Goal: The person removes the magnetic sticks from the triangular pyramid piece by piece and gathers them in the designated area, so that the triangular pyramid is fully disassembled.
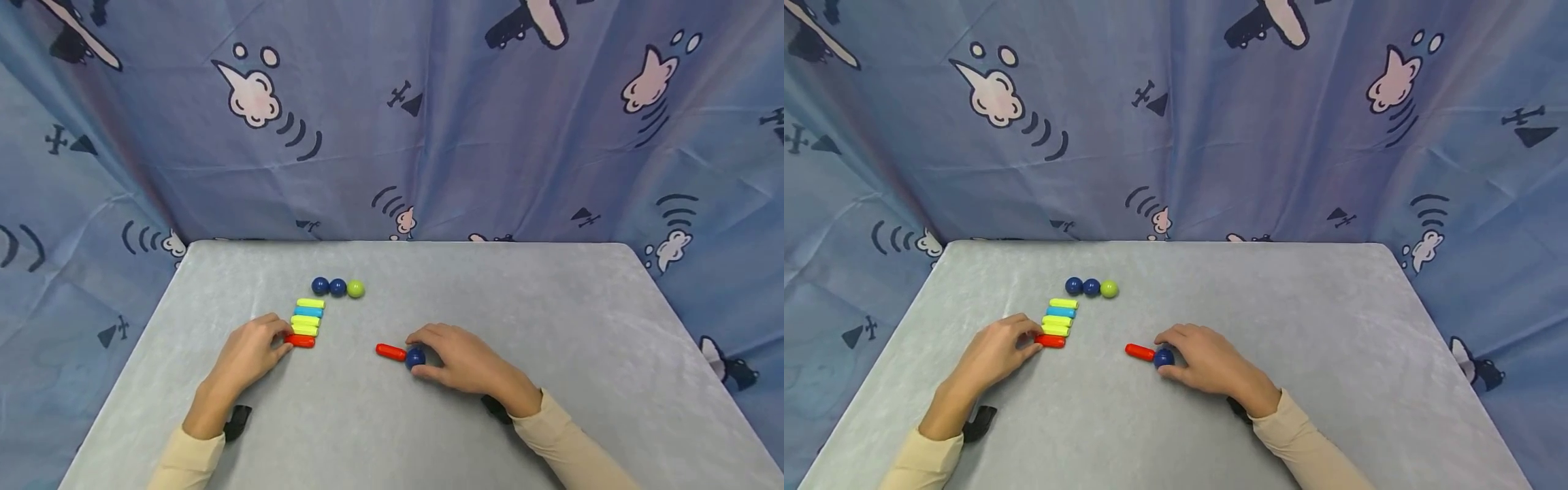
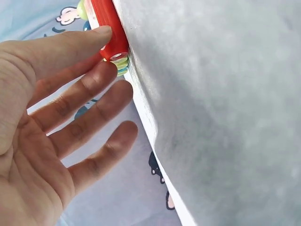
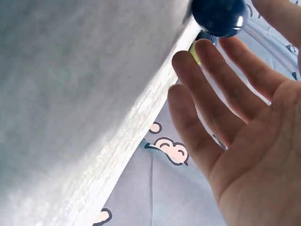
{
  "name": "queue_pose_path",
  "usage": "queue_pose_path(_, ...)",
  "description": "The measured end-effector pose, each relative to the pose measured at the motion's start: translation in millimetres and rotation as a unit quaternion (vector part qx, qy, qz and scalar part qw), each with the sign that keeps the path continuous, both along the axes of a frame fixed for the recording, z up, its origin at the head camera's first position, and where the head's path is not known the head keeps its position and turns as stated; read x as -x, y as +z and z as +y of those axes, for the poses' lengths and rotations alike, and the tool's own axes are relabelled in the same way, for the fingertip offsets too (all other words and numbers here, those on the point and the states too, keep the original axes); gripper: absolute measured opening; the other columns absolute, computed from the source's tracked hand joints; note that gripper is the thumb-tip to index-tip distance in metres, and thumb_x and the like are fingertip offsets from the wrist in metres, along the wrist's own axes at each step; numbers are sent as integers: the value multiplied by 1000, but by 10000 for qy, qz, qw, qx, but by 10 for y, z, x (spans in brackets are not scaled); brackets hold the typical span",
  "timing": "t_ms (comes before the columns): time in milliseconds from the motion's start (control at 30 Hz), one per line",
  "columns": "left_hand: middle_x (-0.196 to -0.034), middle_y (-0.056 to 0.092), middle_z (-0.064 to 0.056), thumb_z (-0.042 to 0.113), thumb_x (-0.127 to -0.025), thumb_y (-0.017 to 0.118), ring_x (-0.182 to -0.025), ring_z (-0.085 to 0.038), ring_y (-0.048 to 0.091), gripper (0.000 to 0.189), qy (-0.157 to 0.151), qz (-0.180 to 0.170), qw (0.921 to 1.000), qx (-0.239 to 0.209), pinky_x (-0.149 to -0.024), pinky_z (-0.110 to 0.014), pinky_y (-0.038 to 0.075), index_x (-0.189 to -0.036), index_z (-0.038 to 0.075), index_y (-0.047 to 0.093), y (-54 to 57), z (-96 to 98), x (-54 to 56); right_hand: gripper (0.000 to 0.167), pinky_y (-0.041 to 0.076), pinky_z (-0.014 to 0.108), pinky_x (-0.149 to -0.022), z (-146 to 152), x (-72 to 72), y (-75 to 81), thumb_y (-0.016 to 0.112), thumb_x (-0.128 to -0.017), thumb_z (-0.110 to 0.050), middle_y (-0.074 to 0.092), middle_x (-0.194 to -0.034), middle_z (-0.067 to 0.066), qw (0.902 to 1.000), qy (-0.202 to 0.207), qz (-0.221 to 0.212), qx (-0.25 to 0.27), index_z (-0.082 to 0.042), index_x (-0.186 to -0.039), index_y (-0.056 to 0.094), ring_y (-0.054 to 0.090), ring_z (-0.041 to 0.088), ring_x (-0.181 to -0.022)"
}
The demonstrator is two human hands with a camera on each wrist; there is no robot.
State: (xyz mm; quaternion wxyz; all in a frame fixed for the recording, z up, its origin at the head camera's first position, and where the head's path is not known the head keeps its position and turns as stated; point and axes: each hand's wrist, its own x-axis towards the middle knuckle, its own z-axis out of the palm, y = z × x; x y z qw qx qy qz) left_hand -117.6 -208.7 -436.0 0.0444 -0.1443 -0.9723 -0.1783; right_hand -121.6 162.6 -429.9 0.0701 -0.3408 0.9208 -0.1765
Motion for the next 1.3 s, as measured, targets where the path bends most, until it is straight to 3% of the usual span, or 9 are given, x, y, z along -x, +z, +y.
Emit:
queue_pose_path(233,-80,65,0,12,-75,86,-67,-10,53,20,-137,334,9993,124,-62,-29,46,-92,10,76,109,52,-19,38,53,35,-91,-12,9,36,73,-89,-42,67,-109,-8,9999,-97,106,-25,-19,-119,67,62,9,-99)
queue_pose_path(433,-83,68,0,14,-77,85,-70,-12,56,19,-511,582,9970,-4,-66,-32,49,-93,11,76,209,292,-86,36,53,33,-87,-33,-2,42,76,-88,-37,67,-109,-9,10000,-35,67,56,-20,-119,68,61,7,-96)
queue_pose_path(567,-86,69,3,16,-79,84,-76,-11,61,17,-843,605,9945,-124,-69,-31,52,-93,13,76,185,544,-139,35,54,33,-88,-52,-26,46,78,-86,-33,69,-110,-9,9999,-33,82,83,-20,-118,69,63,8,-99)
queue_pose_path(767,-94,70,3,17,-84,80,-88,-13,64,15,-1185,202,9912,-549,-78,-32,55,-98,16,76,136,968,-156,38,54,36,-87,-77,-29,51,82,-82,-30,71,-109,-5,9997,-186,146,113,-19,-117,71,66,12,-98)
queue_pose_path(867,-102,68,3,18,-86,78,-95,-15,63,18,-1354,99,9892,-545,-85,-34,54,-104,17,76,83,1102,-153,38,54,35,-84,-77,-30,55,82,-82,-30,72,-108,-5,9996,-203,101,185,-19,-117,71,66,11,-95)
queue_pose_path(1067,-108,65,3,16,-88,77,-98,-15,63,28,-1649,208,9850,-454,-87,-33,54,-115,19,73,4,1181,-168,33,54,34,-83,-105,-52,32,81,-84,-28,72,-105,-6,9990,-88,176,398,-20,-114,71,65,10,-92)
queue_pose_path(1300,-99,66,6,13,-90,73,-85,-10,61,22,-2051,-143,9777,-440,-78,-27,53,-111,20,75,-34,1170,-242,35,54,34,-85,-153,-137,-15,82,-83,-27,71,-107,-6,9989,10,19,463,-18,-115,71,64,10,-94)
